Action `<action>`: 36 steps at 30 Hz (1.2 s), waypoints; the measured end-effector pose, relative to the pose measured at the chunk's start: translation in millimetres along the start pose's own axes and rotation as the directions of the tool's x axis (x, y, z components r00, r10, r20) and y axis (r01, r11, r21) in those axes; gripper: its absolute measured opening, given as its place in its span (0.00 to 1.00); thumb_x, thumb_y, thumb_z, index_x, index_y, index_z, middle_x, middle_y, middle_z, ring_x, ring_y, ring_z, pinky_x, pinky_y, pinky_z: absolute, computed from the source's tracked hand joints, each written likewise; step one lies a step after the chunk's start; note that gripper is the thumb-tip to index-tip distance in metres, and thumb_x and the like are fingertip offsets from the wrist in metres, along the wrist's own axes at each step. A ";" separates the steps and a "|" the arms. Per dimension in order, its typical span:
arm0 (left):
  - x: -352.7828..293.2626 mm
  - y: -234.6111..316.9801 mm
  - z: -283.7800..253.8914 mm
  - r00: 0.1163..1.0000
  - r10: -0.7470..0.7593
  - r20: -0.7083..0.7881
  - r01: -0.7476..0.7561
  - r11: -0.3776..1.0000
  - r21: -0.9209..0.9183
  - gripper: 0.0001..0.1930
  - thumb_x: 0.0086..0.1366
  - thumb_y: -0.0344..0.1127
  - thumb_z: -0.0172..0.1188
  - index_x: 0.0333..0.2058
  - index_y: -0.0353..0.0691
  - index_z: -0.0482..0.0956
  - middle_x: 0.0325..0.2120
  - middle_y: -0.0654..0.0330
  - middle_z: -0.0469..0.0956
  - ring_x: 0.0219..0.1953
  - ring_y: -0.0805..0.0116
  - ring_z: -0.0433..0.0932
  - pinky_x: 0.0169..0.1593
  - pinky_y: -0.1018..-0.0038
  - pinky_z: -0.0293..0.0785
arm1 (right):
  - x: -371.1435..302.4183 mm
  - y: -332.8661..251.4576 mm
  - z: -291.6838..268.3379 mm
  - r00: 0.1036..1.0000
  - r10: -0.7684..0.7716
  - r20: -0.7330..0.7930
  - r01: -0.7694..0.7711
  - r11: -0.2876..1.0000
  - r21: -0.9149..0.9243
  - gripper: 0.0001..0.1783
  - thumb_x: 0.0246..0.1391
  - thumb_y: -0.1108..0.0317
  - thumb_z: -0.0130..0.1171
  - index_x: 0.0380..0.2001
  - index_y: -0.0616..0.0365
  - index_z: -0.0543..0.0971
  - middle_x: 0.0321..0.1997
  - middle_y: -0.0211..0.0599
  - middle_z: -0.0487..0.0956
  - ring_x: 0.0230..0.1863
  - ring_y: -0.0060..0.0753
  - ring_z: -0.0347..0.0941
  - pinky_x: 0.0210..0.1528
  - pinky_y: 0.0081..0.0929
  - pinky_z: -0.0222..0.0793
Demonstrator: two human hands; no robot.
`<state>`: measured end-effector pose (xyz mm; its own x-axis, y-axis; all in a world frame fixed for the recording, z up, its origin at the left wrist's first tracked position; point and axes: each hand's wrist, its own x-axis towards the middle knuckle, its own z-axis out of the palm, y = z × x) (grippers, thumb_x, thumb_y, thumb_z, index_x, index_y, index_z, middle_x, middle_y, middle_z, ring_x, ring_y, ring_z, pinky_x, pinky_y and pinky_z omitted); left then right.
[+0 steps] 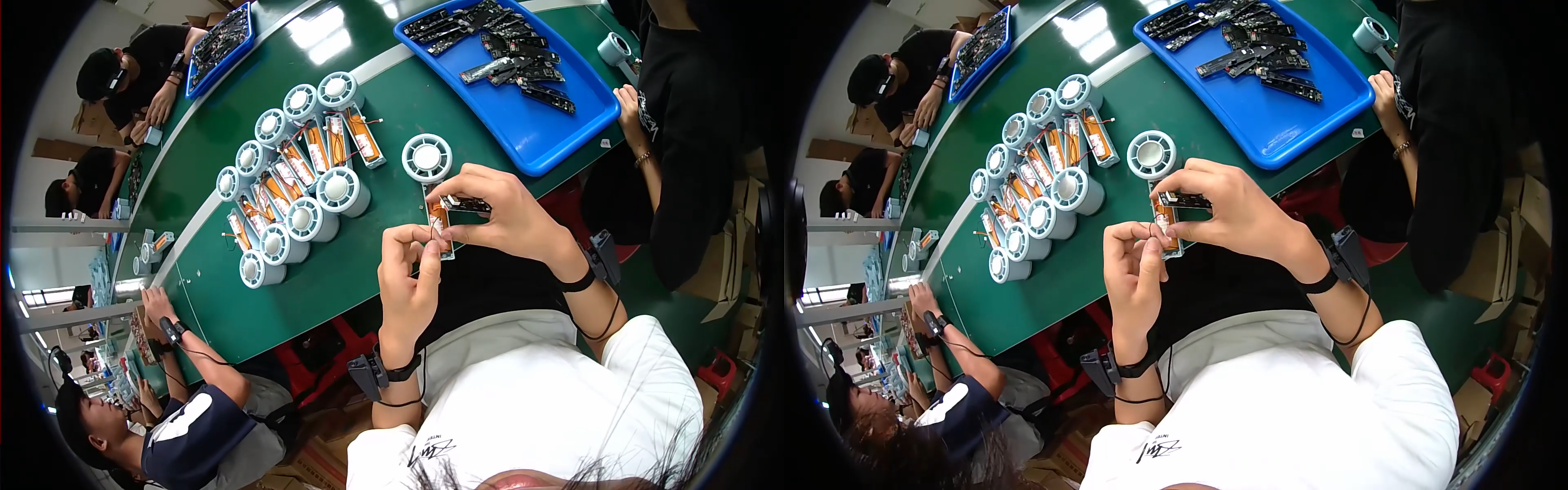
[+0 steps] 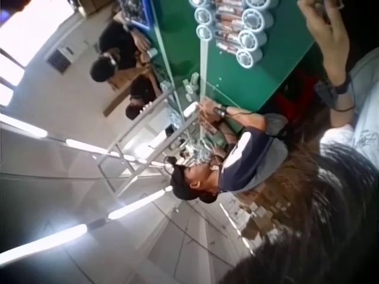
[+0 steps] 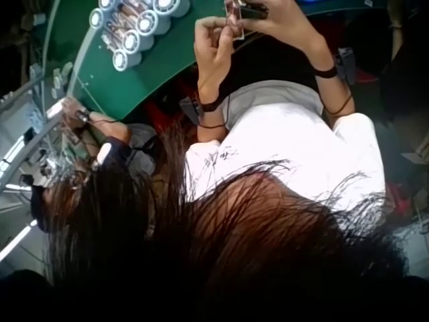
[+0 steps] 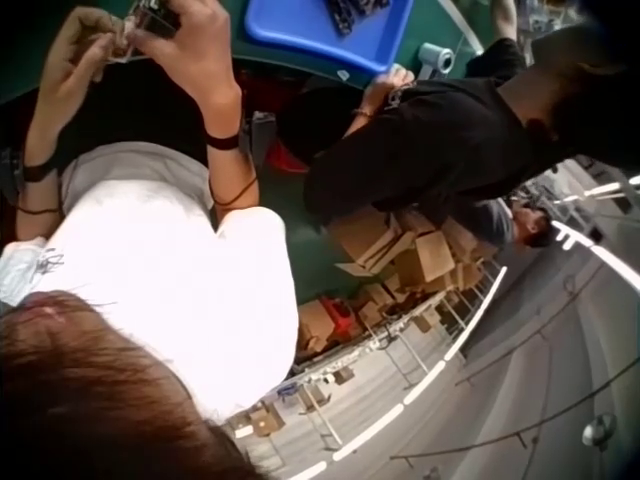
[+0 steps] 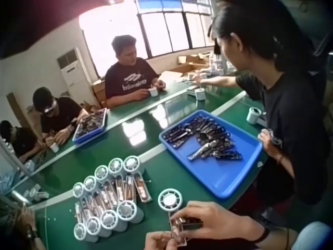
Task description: The person picks up a circuit board and connects it to the wires of a battery and fan assembly by hand. After pressing the components together, the person sets the unit aside and repeats the process with another assembly.
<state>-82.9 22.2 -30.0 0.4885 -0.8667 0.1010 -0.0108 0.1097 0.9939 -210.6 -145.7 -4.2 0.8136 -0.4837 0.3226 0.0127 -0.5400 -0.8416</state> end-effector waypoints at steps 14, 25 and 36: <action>23.4 3.8 -9.6 0.991 0.133 0.021 -0.134 0.984 0.116 0.07 0.73 0.21 0.63 0.47 0.35 0.81 0.38 0.60 0.83 0.27 0.80 0.73 0.31 0.80 0.68 | 6.1 -10.5 21.5 0.982 0.026 -0.186 -0.036 0.998 -0.048 0.16 0.48 0.77 0.77 0.42 0.59 0.86 0.39 0.39 0.83 0.39 0.40 0.84 0.43 0.33 0.80; 20.4 20.6 -2.2 0.972 0.233 -0.004 -0.203 0.853 0.480 0.06 0.69 0.21 0.69 0.43 0.35 0.84 0.39 0.59 0.83 0.29 0.77 0.76 0.31 0.77 0.72 | -12.7 -23.8 11.3 0.957 0.065 -0.281 -0.111 0.982 -0.151 0.18 0.47 0.76 0.79 0.42 0.59 0.86 0.36 0.37 0.84 0.35 0.36 0.85 0.39 0.29 0.81; 45.1 18.2 7.5 0.870 0.488 0.077 -0.426 0.662 0.617 0.07 0.65 0.22 0.74 0.41 0.36 0.88 0.37 0.60 0.86 0.29 0.68 0.82 0.34 0.75 0.80 | -9.2 -7.0 -2.6 0.925 0.312 -0.217 -0.264 0.938 0.222 0.20 0.53 0.70 0.83 0.47 0.64 0.86 0.44 0.36 0.89 0.43 0.21 0.86 0.47 0.23 0.82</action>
<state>-67.6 -18.5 -7.0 0.3526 -0.7374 0.5762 -0.7537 0.1411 0.6419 -219.7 -139.2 -0.2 0.6303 -0.7654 0.1300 -0.0739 -0.2258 -0.9714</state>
